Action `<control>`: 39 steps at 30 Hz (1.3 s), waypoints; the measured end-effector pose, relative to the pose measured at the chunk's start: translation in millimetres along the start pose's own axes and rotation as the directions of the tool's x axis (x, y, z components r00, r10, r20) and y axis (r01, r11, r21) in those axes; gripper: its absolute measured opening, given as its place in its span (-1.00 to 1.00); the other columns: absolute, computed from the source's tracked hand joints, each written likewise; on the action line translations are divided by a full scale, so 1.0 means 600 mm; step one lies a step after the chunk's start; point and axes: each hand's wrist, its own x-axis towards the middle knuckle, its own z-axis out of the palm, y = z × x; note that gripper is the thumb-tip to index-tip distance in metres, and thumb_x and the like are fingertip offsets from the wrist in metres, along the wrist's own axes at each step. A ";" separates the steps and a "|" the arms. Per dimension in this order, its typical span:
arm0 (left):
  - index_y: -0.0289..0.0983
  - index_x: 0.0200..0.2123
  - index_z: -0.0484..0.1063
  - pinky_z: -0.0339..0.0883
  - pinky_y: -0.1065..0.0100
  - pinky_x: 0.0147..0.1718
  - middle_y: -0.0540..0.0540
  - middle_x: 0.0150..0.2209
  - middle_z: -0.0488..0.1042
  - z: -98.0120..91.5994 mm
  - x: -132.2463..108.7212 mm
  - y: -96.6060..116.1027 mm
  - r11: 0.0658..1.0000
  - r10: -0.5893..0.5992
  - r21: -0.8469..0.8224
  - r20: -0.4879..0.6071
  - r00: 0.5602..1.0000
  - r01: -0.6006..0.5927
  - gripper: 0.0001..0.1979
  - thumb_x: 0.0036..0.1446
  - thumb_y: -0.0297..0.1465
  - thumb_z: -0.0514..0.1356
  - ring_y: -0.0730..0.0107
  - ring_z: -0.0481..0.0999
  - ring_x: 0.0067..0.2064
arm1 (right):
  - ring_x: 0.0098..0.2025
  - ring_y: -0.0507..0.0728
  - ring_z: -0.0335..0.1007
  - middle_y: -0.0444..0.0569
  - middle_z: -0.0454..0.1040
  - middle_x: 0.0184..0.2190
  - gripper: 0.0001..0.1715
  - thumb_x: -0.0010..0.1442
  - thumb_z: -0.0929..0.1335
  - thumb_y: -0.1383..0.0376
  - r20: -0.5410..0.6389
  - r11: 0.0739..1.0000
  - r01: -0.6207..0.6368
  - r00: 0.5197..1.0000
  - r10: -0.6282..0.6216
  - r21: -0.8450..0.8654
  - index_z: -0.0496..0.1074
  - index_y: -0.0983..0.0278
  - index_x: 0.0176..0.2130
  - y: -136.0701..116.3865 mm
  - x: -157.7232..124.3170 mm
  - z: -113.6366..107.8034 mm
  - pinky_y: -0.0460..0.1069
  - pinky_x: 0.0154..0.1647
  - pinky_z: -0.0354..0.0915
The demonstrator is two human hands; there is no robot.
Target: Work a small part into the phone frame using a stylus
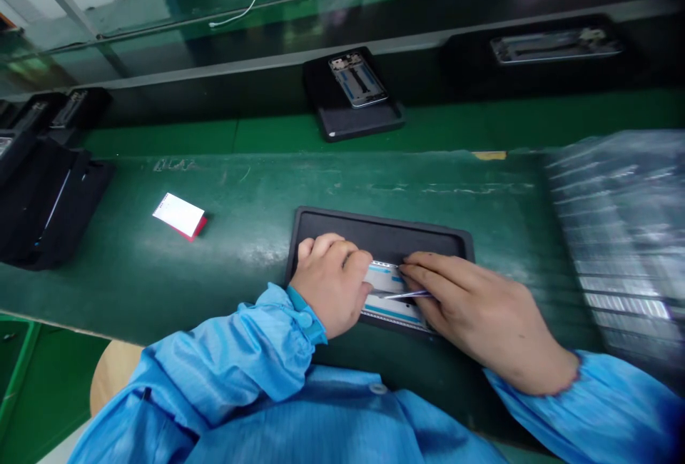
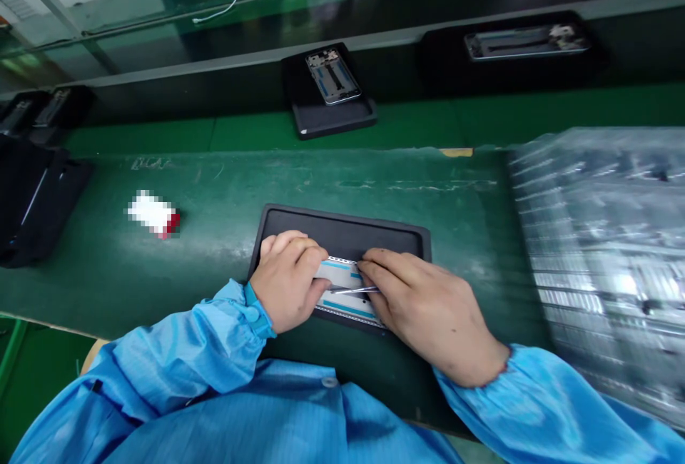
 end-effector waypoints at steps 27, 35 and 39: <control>-0.18 0.09 0.52 0.30 -0.22 0.29 -0.18 0.14 0.64 0.004 0.001 -0.001 1.000 -0.008 0.021 -0.021 1.000 0.008 -0.73 0.38 -0.30 0.38 -0.10 0.46 0.34 | -0.08 0.20 0.67 0.06 0.73 -0.03 -0.75 0.47 0.37 0.35 -0.041 0.999 -0.034 0.999 0.034 -0.015 0.68 0.24 -0.05 -0.006 0.012 0.002 0.07 -0.11 0.50; -0.16 0.08 0.51 0.30 -0.18 0.27 -0.18 0.15 0.64 0.002 0.001 -0.001 1.000 -0.016 0.017 -0.015 1.000 0.017 -0.75 0.39 -0.30 0.37 -0.09 0.45 0.36 | -0.18 0.19 0.58 0.05 0.71 -0.05 -0.71 0.45 0.33 0.34 0.076 1.000 -0.006 0.997 0.008 -0.027 0.68 0.23 -0.05 -0.006 0.021 -0.011 0.12 -0.22 0.47; -0.16 0.06 0.52 0.29 -0.18 0.28 -0.18 0.15 0.64 0.004 0.001 -0.001 1.000 -0.012 0.009 -0.017 1.000 0.012 -0.76 0.39 -0.29 0.37 -0.09 0.44 0.35 | -0.16 0.24 0.58 0.09 0.71 0.08 -0.64 0.45 0.31 0.36 0.096 0.997 -0.012 0.995 0.020 -0.080 0.66 0.26 0.07 -0.025 0.006 -0.018 0.17 -0.18 0.50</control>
